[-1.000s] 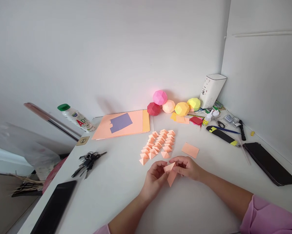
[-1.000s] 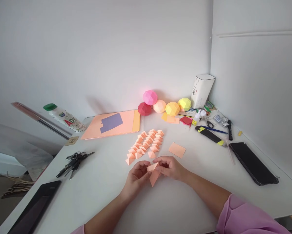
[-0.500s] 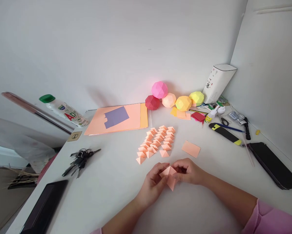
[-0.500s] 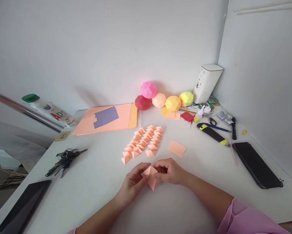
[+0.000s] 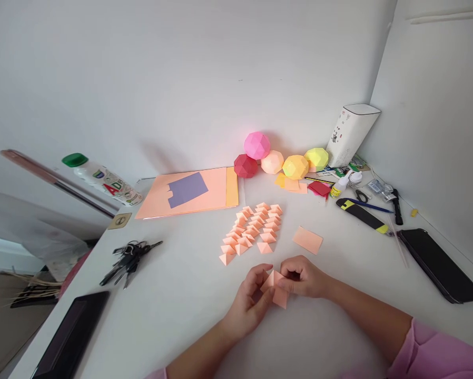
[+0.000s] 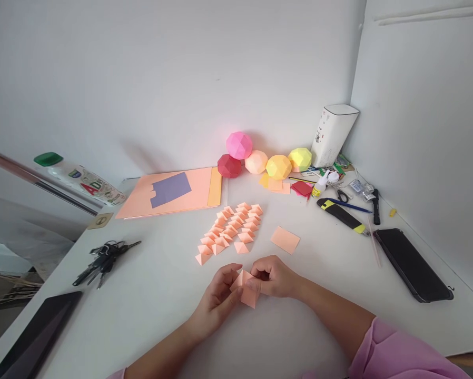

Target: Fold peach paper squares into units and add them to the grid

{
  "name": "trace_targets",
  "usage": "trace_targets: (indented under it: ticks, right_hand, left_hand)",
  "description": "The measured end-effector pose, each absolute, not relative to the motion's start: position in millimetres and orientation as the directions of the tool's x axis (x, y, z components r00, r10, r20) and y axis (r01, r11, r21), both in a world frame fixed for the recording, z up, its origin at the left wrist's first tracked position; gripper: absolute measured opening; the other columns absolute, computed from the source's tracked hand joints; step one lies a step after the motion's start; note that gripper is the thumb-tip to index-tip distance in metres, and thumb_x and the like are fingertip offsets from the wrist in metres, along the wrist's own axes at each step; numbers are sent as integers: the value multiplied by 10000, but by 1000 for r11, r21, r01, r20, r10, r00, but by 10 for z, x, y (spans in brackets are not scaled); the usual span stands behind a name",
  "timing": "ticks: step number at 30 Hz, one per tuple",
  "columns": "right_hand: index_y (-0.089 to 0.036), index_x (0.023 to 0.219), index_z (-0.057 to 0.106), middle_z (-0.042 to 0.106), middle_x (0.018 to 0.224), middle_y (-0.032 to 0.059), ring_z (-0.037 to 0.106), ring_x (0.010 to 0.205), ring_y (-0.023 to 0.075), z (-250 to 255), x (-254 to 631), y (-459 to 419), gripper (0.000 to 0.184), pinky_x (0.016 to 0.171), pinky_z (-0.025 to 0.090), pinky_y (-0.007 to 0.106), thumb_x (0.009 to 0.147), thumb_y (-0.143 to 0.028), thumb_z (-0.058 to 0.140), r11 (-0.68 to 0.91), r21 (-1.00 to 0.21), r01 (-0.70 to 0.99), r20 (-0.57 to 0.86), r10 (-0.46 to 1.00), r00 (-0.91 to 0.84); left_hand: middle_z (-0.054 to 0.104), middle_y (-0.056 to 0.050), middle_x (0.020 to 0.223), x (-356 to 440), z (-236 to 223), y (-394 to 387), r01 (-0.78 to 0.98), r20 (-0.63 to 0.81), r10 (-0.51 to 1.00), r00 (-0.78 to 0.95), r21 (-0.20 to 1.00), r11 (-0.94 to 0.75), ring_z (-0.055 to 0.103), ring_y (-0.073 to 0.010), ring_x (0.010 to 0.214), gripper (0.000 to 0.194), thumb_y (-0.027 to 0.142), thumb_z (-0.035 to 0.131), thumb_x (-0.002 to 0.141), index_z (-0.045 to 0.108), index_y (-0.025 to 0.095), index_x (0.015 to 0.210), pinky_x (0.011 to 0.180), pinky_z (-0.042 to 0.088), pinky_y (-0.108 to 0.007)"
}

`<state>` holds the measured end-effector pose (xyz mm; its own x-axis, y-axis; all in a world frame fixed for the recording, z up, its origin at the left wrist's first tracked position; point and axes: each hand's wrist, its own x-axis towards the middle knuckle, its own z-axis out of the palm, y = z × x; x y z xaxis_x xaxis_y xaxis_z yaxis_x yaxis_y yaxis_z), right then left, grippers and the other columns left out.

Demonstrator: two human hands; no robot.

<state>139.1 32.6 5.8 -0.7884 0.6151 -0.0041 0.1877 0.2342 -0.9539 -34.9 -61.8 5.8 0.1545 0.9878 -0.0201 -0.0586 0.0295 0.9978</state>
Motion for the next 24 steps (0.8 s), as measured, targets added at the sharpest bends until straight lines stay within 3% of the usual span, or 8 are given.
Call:
trace_targets:
  ticks: [6,11,19,24]
  right_hand:
    - [-169,539,413,344,520,-52,299,491,76,72,1385,322,334,446,251,216,766,-352,576,221,-955,198,-19,620,-784]
    - [-172,542,393,338,515,-53,299,493,78,69,1389,323,329,448,246,218,766,-331,574,210,-958,193,-24,615,-788]
    - [-166,577,489,390,552,-38,334,508,87,68,1406,334,314,460,280,223,766,-389,603,178,-969,172,-27,613,-790]
    - [-164,591,523,402,554,-33,346,516,94,87,1396,343,301,467,282,229,759,-396,617,167,-975,146,-13,615,-789]
  left_hand:
    - [466,-8,746,-354,35,-604,-34,53,985,166,998,-48,445,-136,677,214,291,468,889,466,237,1096,635,406,-264]
    - [487,-33,811,-367,15,-586,89,142,978,153,984,-157,473,-157,742,301,258,467,885,517,259,1182,684,432,-298]
    - [503,-53,908,-375,27,-582,-7,43,989,138,999,-42,507,-185,854,369,284,513,863,518,286,1232,735,465,-327]
    - [513,-61,939,-368,19,-576,10,54,988,143,998,-56,518,-188,863,381,289,515,862,516,290,1243,732,468,-324]
